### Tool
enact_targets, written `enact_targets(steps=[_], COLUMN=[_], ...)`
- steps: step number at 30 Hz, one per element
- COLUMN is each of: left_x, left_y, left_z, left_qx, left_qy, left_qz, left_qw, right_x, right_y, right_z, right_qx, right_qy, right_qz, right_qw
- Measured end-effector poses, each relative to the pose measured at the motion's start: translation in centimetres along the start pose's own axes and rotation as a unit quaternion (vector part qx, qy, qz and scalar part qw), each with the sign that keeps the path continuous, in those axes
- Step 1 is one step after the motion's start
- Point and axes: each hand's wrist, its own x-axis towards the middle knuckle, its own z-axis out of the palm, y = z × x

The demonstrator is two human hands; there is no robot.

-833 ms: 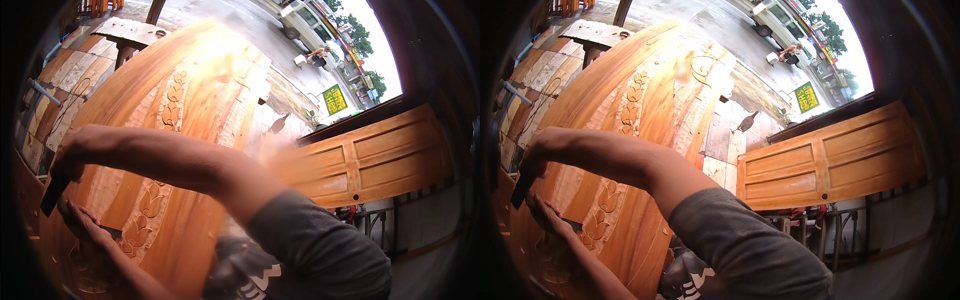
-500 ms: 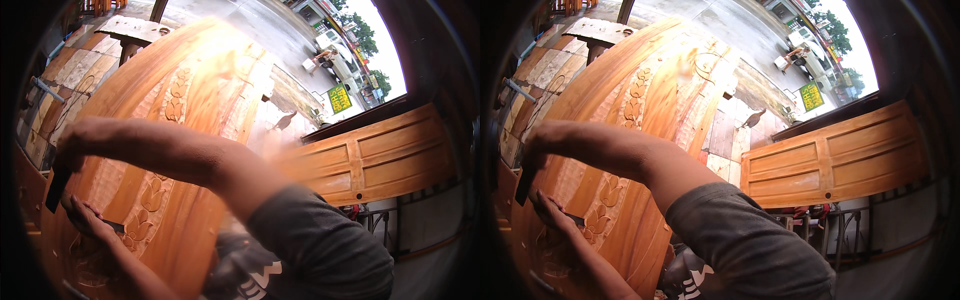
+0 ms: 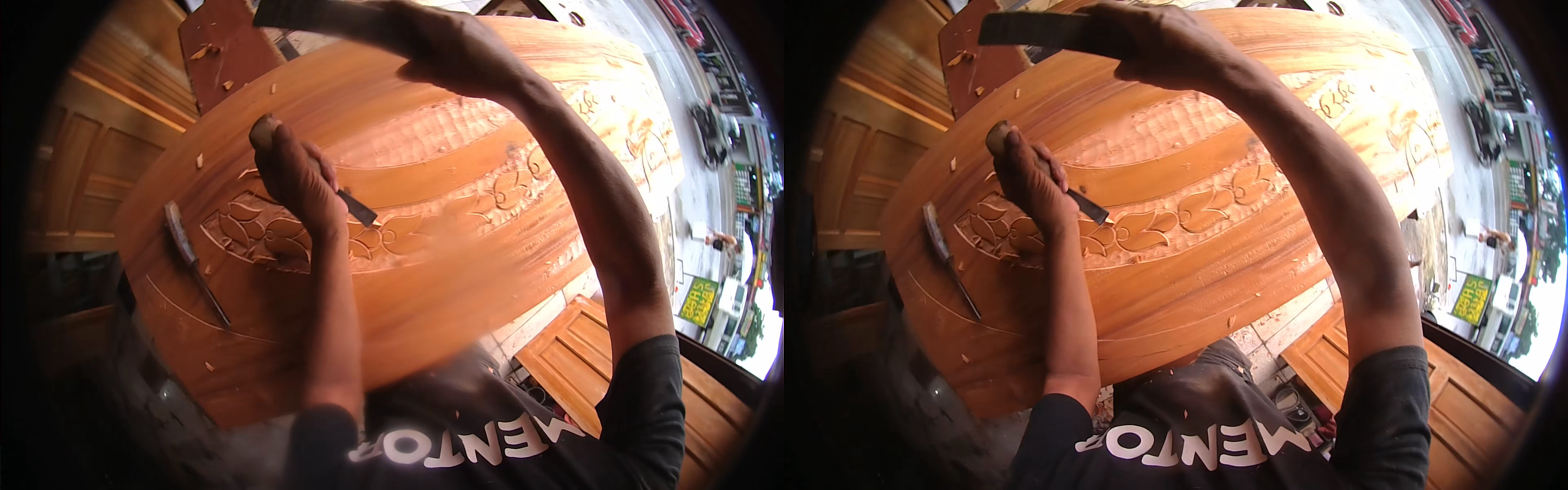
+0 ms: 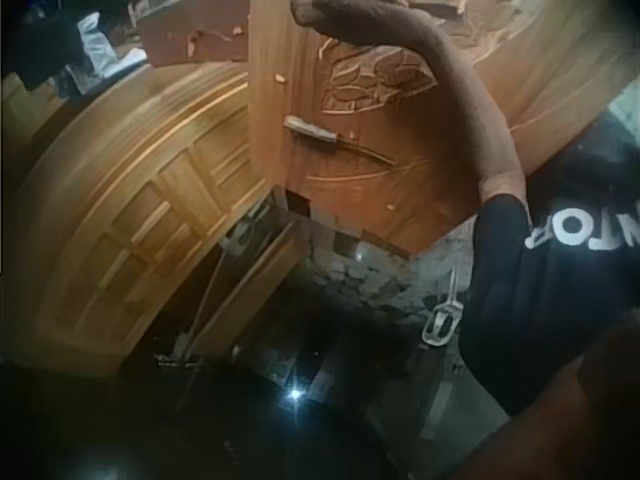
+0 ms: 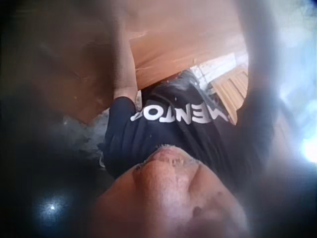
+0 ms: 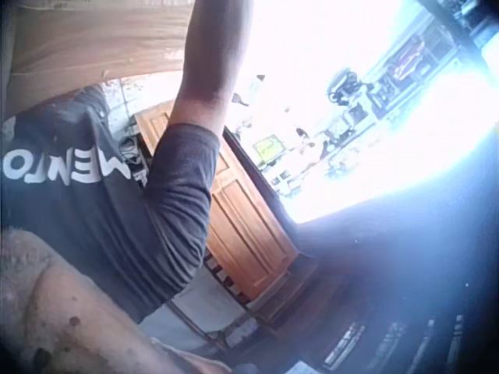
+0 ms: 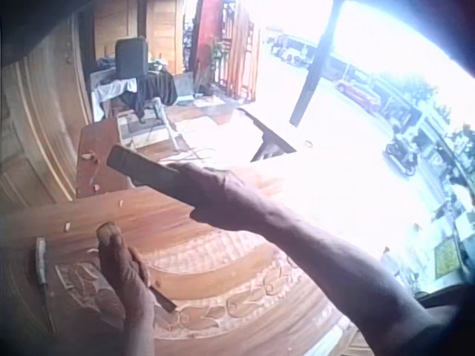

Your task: The person carves intricate patterns into a large wooden door using a chisel and a wooden mallet, then wipes away wood shavings by hand.

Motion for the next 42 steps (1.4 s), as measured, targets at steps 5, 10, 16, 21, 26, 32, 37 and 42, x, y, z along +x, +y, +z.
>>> enact_targets(steps=[5, 10, 16, 21, 26, 32, 37, 42], left_x=[0.4, 0.0, 0.2, 0.4, 0.0, -0.4, -0.7, -0.5], left_y=[-2.3, -3.1, -2.8, -3.1, -2.8, -2.2, -2.5, -0.2], left_z=[-0.6, 0.7, 0.7, -0.1, -0.6, 0.1, 0.7, 3.1], left_qx=[0.03, 0.026, 0.04, 0.042, 0.02, 0.024, 0.027, -0.066], left_qy=[0.015, -0.006, -0.002, -0.032, -0.038, -0.053, -0.049, -0.113], left_qz=[-0.003, -0.019, 0.006, -0.006, 0.035, 0.017, -0.1, -0.076], left_qw=[0.999, 0.999, 0.999, 0.999, 0.998, 0.998, 0.993, 0.989], right_x=[1.0, 2.7, 4.5, 3.6, 5.5, 5.8, 3.5, 1.3], right_y=[-2.3, -2.9, -1.7, -1.3, -2.0, -1.4, -2.4, -3.2], right_z=[0.3, 0.1, 2.6, 3.0, 3.9, 3.9, 2.8, -1.7], right_qx=[-0.004, -0.004, -0.091, -0.223, -0.124, -0.171, -0.226, -0.172], right_qy=[0.059, 0.046, 0.062, -0.126, -0.052, -0.078, -0.115, -0.055], right_qz=[0.023, 0.01, -0.039, -0.098, -0.077, -0.131, -0.047, -0.02], right_qw=[0.998, 0.999, 0.993, 0.962, 0.988, 0.973, 0.966, 0.983])
